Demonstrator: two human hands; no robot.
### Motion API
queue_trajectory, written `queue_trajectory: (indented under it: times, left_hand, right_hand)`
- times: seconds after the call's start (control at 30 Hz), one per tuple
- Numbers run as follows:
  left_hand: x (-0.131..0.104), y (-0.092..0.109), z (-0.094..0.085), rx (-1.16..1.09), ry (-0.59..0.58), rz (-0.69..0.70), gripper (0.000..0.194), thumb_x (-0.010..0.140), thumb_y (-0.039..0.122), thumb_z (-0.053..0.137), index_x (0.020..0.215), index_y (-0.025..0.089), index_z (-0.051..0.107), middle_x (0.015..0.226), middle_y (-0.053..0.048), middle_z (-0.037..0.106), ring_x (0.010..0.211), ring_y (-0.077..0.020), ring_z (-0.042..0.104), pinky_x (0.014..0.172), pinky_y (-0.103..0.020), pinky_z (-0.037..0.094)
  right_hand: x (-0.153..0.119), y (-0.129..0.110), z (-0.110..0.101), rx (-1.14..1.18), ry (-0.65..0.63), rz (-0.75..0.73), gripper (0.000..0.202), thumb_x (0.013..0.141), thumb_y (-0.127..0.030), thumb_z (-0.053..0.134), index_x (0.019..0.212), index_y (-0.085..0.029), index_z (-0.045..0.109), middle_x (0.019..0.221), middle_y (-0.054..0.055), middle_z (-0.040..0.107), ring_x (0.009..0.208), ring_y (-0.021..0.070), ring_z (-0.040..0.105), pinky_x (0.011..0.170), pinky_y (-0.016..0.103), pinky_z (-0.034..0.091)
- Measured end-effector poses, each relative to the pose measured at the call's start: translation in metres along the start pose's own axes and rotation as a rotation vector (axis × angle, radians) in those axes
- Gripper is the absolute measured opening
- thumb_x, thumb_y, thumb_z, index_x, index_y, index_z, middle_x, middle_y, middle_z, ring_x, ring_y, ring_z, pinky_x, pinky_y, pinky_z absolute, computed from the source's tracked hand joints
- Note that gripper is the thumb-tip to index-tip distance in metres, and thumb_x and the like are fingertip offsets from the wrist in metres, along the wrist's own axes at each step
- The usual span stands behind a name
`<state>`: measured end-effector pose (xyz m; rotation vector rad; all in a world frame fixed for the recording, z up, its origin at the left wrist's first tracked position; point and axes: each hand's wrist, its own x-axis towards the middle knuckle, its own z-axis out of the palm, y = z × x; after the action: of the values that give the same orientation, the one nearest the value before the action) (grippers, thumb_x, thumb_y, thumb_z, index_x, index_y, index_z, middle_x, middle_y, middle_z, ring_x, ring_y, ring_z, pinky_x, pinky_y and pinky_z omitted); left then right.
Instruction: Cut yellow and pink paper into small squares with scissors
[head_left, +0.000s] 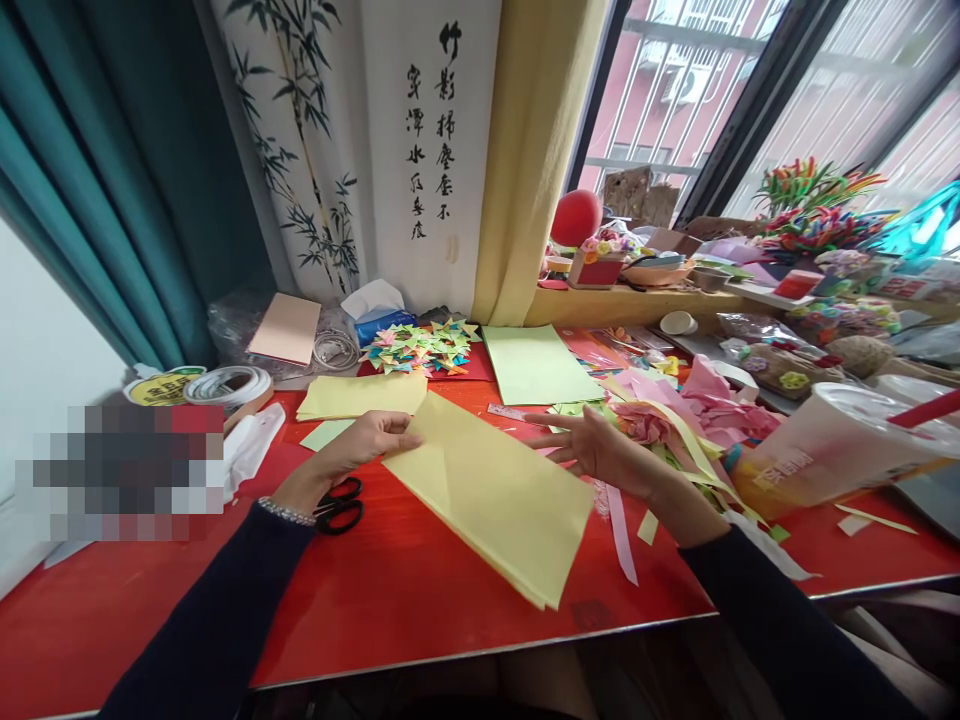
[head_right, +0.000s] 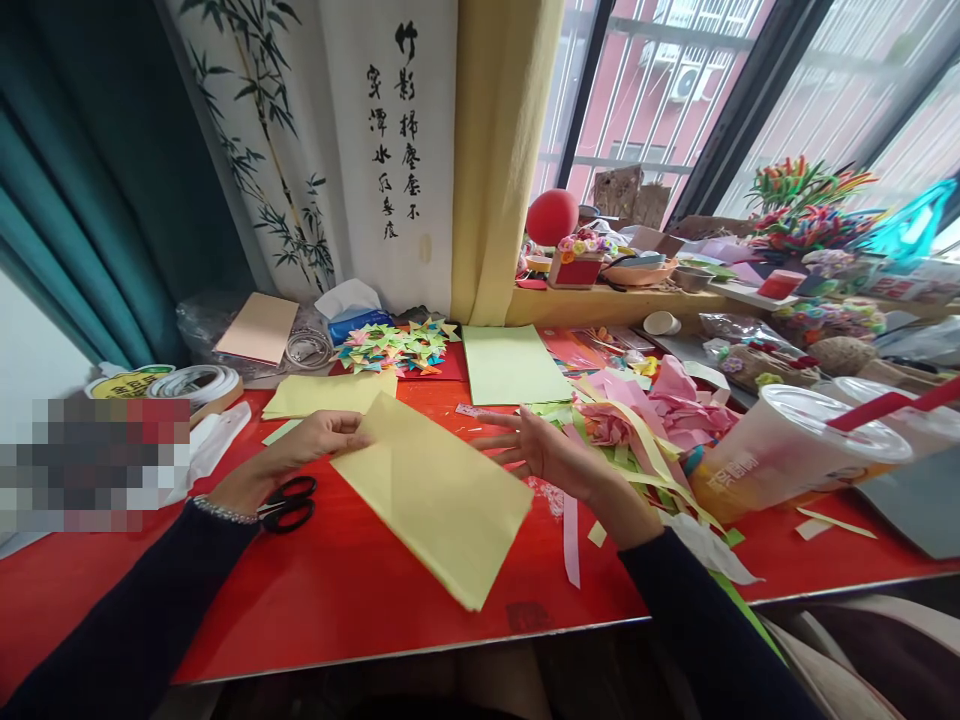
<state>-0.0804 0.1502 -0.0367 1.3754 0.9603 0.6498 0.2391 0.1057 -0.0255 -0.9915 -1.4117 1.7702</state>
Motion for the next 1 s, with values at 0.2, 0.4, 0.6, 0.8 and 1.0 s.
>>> queue_trajectory:
  times: [0.2, 0.4, 0.6, 0.8, 1.0]
  left_hand:
    - [-0.002, 0.004, 0.012, 0.064, -0.119, -0.009, 0.035, 0.065, 0.040, 0.072, 0.093, 0.019, 0.067, 0.091, -0.005, 0.069, 0.086, -0.0232, 0.062, 0.073, -0.032, 0.047]
    - [0.002, 0.000, 0.019, 0.083, 0.405, 0.117, 0.047, 0.068, 0.047, 0.066, 0.106, 0.019, 0.059, 0.083, -0.002, 0.064, 0.064, -0.0112, 0.050, 0.057, -0.023, 0.035]
    - [0.006, -0.011, 0.035, -0.045, 0.343, 0.146, 0.046, 0.061, 0.038, 0.072, 0.099, 0.015, 0.058, 0.070, 0.001, 0.059, 0.058, -0.0096, 0.044, 0.054, -0.023, 0.032]
    - [0.005, -0.013, 0.039, -0.043, 0.379, 0.177, 0.028, 0.061, 0.034, 0.073, 0.081, 0.015, 0.063, 0.067, 0.002, 0.058, 0.058, -0.0092, 0.045, 0.058, -0.024, 0.035]
    - [0.003, -0.011, 0.039, -0.043, 0.348, 0.179, 0.031, 0.062, 0.035, 0.072, 0.083, 0.014, 0.064, 0.071, -0.001, 0.061, 0.059, -0.0102, 0.047, 0.058, -0.025, 0.036]
  right_hand:
    - [0.019, 0.002, 0.044, -0.380, -0.061, 0.180, 0.039, 0.075, -0.049, 0.059, 0.088, -0.014, 0.068, 0.081, 0.008, 0.069, 0.063, 0.0147, 0.063, 0.052, 0.022, 0.047]
    - [0.031, 0.012, 0.063, -0.086, 0.199, 0.139, 0.033, 0.074, -0.043, 0.062, 0.082, -0.012, 0.066, 0.080, 0.011, 0.069, 0.062, 0.0180, 0.064, 0.053, 0.027, 0.048]
    - [0.029, 0.021, 0.063, 0.035, 0.227, 0.020, 0.034, 0.076, -0.043, 0.062, 0.091, -0.013, 0.066, 0.088, 0.011, 0.069, 0.070, 0.0200, 0.065, 0.060, 0.028, 0.049]
    - [0.031, 0.024, 0.061, 0.044, 0.276, -0.106, 0.034, 0.077, -0.041, 0.060, 0.099, -0.016, 0.066, 0.092, 0.008, 0.069, 0.075, 0.0197, 0.065, 0.062, 0.027, 0.049]
    - [0.031, 0.026, 0.059, 0.023, 0.279, -0.106, 0.034, 0.077, -0.040, 0.060, 0.101, -0.017, 0.066, 0.092, 0.008, 0.069, 0.077, 0.0212, 0.065, 0.065, 0.029, 0.049]
